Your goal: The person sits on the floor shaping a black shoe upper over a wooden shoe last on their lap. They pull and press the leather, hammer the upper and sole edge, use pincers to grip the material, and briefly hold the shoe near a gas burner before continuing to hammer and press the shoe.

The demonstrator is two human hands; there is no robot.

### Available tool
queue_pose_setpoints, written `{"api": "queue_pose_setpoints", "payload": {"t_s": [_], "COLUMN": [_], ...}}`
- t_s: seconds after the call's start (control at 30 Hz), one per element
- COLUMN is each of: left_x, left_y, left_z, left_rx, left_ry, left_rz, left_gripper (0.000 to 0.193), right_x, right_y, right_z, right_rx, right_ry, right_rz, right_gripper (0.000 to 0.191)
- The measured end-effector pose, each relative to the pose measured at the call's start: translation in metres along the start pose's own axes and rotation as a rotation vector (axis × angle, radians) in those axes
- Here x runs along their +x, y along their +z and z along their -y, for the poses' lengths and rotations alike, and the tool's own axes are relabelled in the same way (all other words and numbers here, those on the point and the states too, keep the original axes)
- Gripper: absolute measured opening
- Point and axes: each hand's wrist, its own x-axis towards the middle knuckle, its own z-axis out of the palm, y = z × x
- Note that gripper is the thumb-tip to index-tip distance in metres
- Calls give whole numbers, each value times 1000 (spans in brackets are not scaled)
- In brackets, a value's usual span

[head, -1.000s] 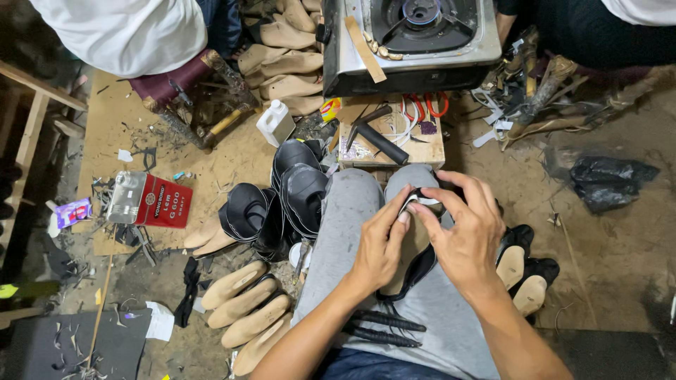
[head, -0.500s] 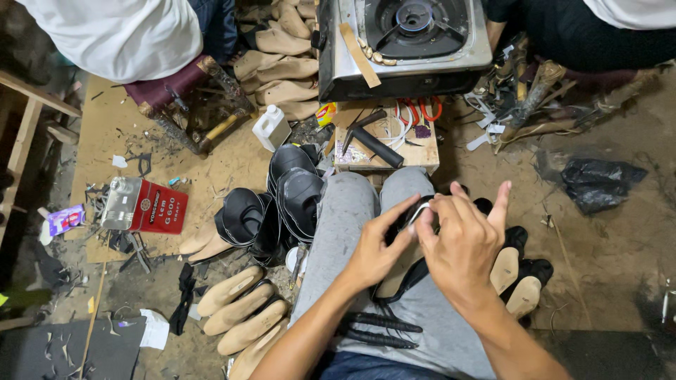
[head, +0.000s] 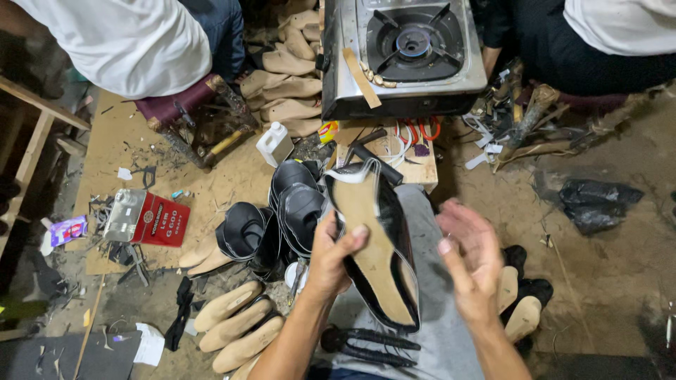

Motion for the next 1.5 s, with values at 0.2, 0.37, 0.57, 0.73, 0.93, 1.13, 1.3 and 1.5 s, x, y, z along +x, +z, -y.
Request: {"api": "queue_pose_setpoints", "payload": {"t_s": [0.2, 0.37, 0.57, 0.73, 0.93, 1.13, 1.3, 1.5], "left_x": [12, 13, 18, 28, 27, 27, 23, 30], "left_y": [38, 33, 2, -19, -27, -30, -26, -25], "left_z": [-21, -9, 19, 23, 21, 25, 18, -11], "left_rx": [-12, 282, 144, 61, 39, 22, -2, 0], "left_ry": [63, 313, 32, 39, 42, -14, -12, -82], "left_rz": [55, -45, 102, 169, 219, 171, -3, -135], "left_gripper": [71, 51, 44, 45, 44, 45, 42, 50], "right_x": [-59, -55, -42, -47, -51, -49, -49, -51], "right_y": [-9, 7, 43, 66, 72, 71, 50, 7], "right_z": [-53, -24, 20, 17, 15, 14, -10, -81], "right_rx": [1070, 602, -495, -431, -409, -557, -99, 882], "right_ry": [765, 319, -270, -296, -273, -305, 47, 733], "right_rz": [110, -74, -38, -28, -20, -25, -46, -40], "right_gripper": [67, 62, 66, 70, 75, 75, 54, 47]}}
